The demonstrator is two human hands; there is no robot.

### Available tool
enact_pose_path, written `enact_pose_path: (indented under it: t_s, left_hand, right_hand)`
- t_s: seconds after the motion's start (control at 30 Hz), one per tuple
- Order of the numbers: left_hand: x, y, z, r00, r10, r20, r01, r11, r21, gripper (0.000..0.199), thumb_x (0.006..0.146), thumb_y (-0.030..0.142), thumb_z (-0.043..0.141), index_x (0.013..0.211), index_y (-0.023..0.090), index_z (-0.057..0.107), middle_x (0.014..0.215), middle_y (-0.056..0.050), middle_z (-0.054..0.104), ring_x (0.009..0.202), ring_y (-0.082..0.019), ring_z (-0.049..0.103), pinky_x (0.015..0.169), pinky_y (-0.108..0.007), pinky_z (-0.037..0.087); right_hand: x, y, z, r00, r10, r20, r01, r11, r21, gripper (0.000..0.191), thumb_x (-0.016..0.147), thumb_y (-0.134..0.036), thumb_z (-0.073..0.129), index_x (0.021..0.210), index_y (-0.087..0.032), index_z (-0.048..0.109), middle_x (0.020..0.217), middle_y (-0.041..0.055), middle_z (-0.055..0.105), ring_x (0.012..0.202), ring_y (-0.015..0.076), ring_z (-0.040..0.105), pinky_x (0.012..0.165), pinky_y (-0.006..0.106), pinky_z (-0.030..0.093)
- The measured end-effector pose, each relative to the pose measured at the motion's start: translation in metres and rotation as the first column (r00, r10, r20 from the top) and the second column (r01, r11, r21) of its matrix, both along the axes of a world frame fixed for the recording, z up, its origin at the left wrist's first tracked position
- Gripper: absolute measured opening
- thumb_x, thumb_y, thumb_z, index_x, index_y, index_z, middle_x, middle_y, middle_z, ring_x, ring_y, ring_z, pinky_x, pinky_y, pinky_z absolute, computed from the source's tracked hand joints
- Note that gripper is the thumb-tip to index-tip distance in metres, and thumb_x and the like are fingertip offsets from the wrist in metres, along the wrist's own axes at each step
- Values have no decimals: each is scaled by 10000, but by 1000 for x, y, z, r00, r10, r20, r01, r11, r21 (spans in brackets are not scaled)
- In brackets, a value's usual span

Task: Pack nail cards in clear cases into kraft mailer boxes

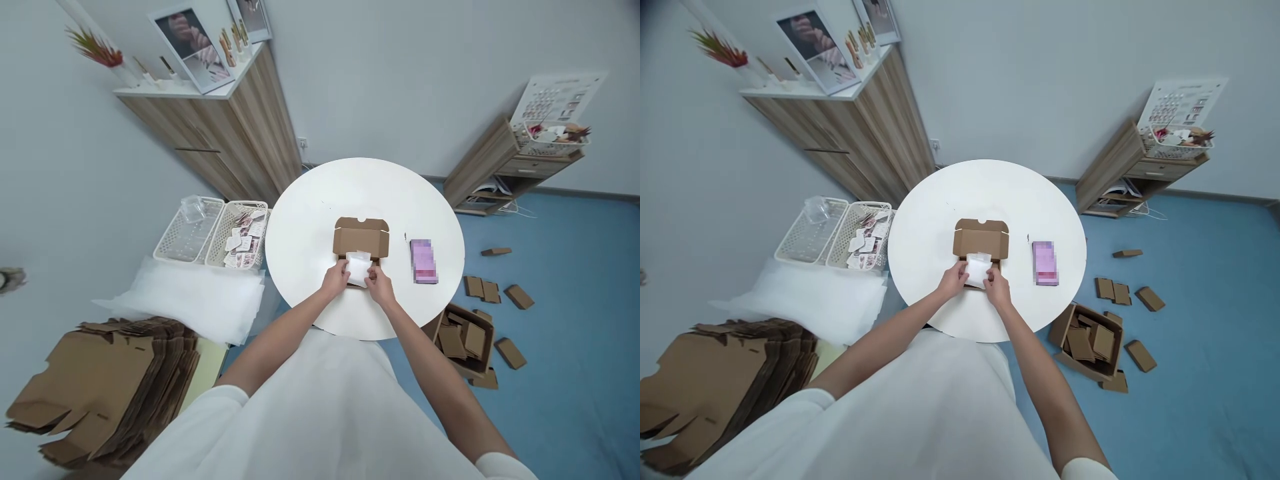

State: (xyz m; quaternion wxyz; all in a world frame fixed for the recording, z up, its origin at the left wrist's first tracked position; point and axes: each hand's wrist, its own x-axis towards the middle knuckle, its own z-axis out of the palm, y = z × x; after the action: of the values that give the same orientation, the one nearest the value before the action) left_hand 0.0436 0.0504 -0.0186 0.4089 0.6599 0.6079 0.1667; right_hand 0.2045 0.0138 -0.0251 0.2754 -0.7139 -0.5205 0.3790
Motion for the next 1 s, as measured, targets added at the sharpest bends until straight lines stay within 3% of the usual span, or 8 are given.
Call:
enact_pose_path:
  t_s: [0.17, 0.33, 0.47, 0.63, 0.7, 0.8, 0.9, 1.0]
  left_hand:
    - [2, 6, -7, 997, -51, -66, 49, 998, -33, 423, 755, 157, 484, 1173, 211, 450, 936, -44, 610, 866, -182, 567, 783, -286, 428]
    - [1, 8, -12, 987, -126, -99, 128, 992, 8, 195, 684, 172, 564, 879, 181, 564, 907, -80, 580, 895, -237, 550, 779, -331, 417]
    - [3, 6, -13, 984, -148, -98, 148, 989, 0, 119, 667, 161, 572, 784, 180, 561, 923, -92, 554, 860, -234, 553, 773, -342, 421]
    - [-2, 4, -9, 982, -171, -80, 174, 984, 26, 135, 697, 199, 551, 827, 178, 581, 895, -86, 553, 872, -225, 543, 797, -338, 419]
    - [-9, 6, -7, 993, -109, -43, 112, 990, 86, 211, 732, 246, 527, 925, 181, 580, 914, -83, 553, 873, -210, 543, 811, -332, 417]
    - [-24, 16, -2, 989, 140, 52, -146, 982, 122, 338, 770, 363, 495, 1042, 168, 545, 1017, -100, 542, 862, -188, 549, 802, -316, 421]
    - [-36, 35, 4, 905, 392, 164, -386, 920, -68, 479, 800, 507, 405, 1111, 156, 501, 1131, -123, 526, 949, -199, 537, 811, -319, 412]
    - [-43, 55, 13, 831, 457, 318, -357, 876, -326, 640, 797, 627, 255, 1146, 141, 482, 1216, -148, 492, 1039, -227, 514, 776, -313, 431]
  right_hand:
    - [3, 8, -9, 999, 50, 3, -50, 999, -19, 252, 693, -199, 475, 939, -230, 521, 819, 7, 591, 643, 125, 567, 661, 272, 438]
    - [3, 12, -16, 996, 86, -9, -85, 996, 37, 295, 646, -123, 508, 912, -238, 560, 816, 17, 599, 706, 161, 564, 713, 312, 423]
    - [1, 14, -18, 984, 178, 30, -179, 984, 8, 147, 605, -125, 570, 726, -208, 577, 743, 40, 594, 750, 204, 551, 701, 332, 413]
    - [2, 12, -12, 971, 231, 59, -235, 968, 88, 174, 639, -189, 576, 812, -184, 587, 992, 94, 572, 917, 225, 523, 792, 353, 410]
    - [9, 12, -6, 981, 193, 37, -196, 960, 199, 263, 699, -231, 522, 955, -195, 569, 1071, 91, 544, 975, 214, 503, 849, 364, 395]
    - [29, 19, 0, 999, -14, -29, 22, 955, 296, 369, 748, -339, 478, 1091, -206, 509, 1122, 94, 516, 1025, 211, 478, 874, 375, 391]
    - [53, 35, 1, 946, -258, -195, 283, 953, 112, 571, 708, -508, 511, 1189, -210, 435, 1232, 116, 455, 1074, 231, 464, 841, 371, 419]
    - [71, 54, 1, 847, -280, -451, 233, 959, -159, 603, 759, -626, 320, 1199, -231, 437, 1249, 108, 468, 1079, 226, 487, 797, 359, 446]
